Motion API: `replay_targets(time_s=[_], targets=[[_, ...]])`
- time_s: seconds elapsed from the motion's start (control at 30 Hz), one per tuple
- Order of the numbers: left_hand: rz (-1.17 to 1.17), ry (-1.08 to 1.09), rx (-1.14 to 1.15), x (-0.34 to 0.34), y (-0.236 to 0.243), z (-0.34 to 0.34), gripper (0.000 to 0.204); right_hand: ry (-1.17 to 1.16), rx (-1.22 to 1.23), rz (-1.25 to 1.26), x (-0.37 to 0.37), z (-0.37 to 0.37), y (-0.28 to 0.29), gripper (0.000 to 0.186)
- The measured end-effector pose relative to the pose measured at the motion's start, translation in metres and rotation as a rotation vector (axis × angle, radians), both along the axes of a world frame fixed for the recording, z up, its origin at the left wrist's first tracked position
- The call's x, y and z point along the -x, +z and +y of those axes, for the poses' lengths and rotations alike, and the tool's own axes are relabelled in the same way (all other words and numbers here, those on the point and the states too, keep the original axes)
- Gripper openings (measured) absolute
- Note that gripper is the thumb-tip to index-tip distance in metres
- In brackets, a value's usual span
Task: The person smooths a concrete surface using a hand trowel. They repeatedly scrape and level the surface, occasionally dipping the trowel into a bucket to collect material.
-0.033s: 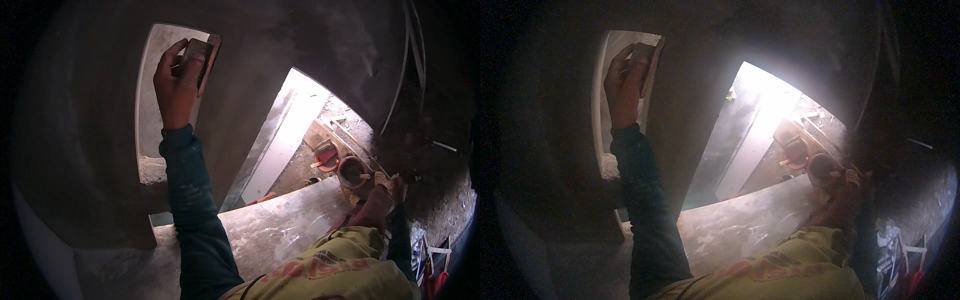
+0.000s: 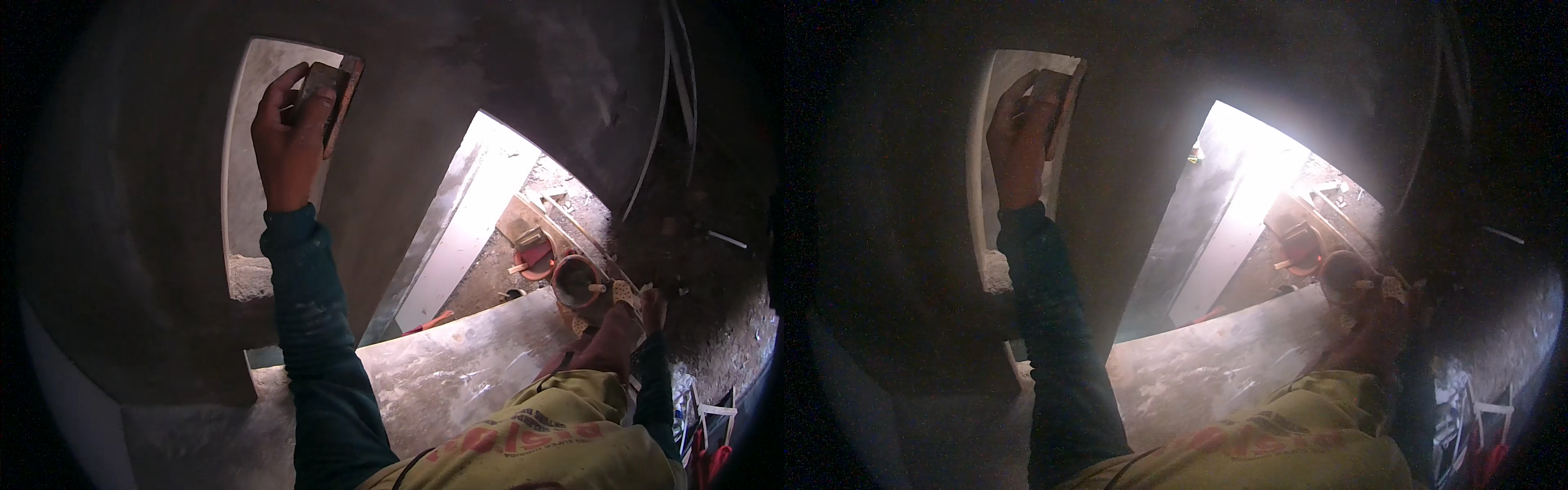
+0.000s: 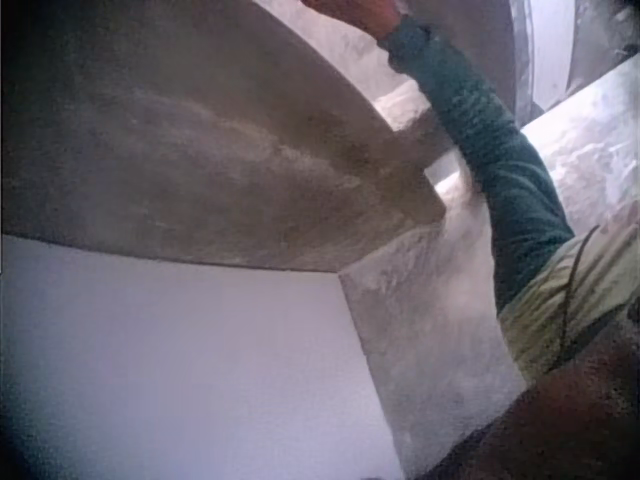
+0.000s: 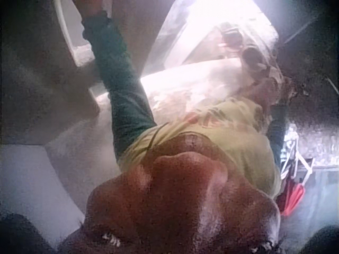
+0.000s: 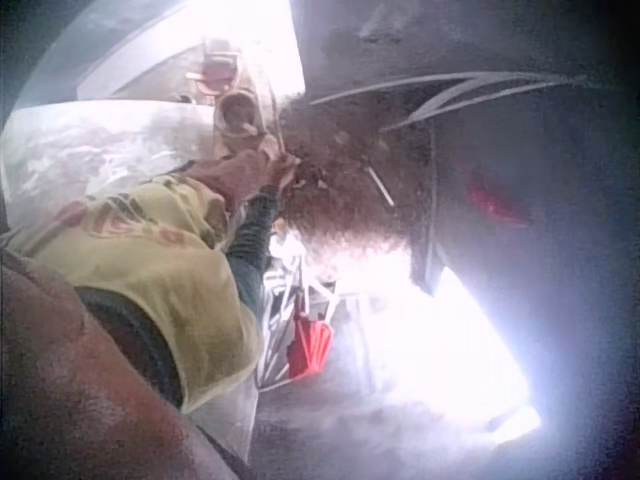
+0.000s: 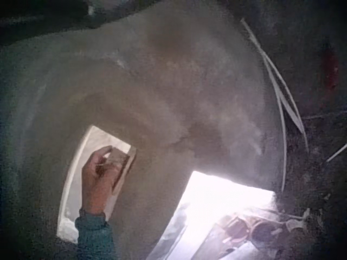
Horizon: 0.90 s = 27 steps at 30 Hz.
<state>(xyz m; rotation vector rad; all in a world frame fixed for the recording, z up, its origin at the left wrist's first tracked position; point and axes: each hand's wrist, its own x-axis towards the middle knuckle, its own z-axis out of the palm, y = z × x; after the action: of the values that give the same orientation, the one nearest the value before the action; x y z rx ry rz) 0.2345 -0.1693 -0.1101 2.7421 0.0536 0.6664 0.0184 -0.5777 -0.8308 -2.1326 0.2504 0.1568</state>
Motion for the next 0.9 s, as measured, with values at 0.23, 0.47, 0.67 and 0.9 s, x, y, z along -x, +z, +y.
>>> replay_targets(time_s=[0.23, 0.47, 0.67, 0.9], targets=[[-0.039, -0.065, -0.146, -0.013, -0.001, 0.001, 0.045, 0.016, 0.349, -0.368, -0.040, -0.019, -0.130, 0.021], [-0.020, -0.087, -0.080, -0.013, -0.002, 0.008, 0.045, 0.163, 0.043, -0.288, -0.065, -0.026, -0.096, 0.022], [-0.035, -0.102, -0.146, -0.017, -0.003, 0.015, 0.045, -0.047, -0.244, 0.190, -0.054, -0.021, -0.034, 0.019], [-0.001, -0.029, -0.150, -0.018, -0.001, 0.020, 0.045, -0.059, -0.143, 0.174, -0.042, -0.017, -0.057, 0.018]])
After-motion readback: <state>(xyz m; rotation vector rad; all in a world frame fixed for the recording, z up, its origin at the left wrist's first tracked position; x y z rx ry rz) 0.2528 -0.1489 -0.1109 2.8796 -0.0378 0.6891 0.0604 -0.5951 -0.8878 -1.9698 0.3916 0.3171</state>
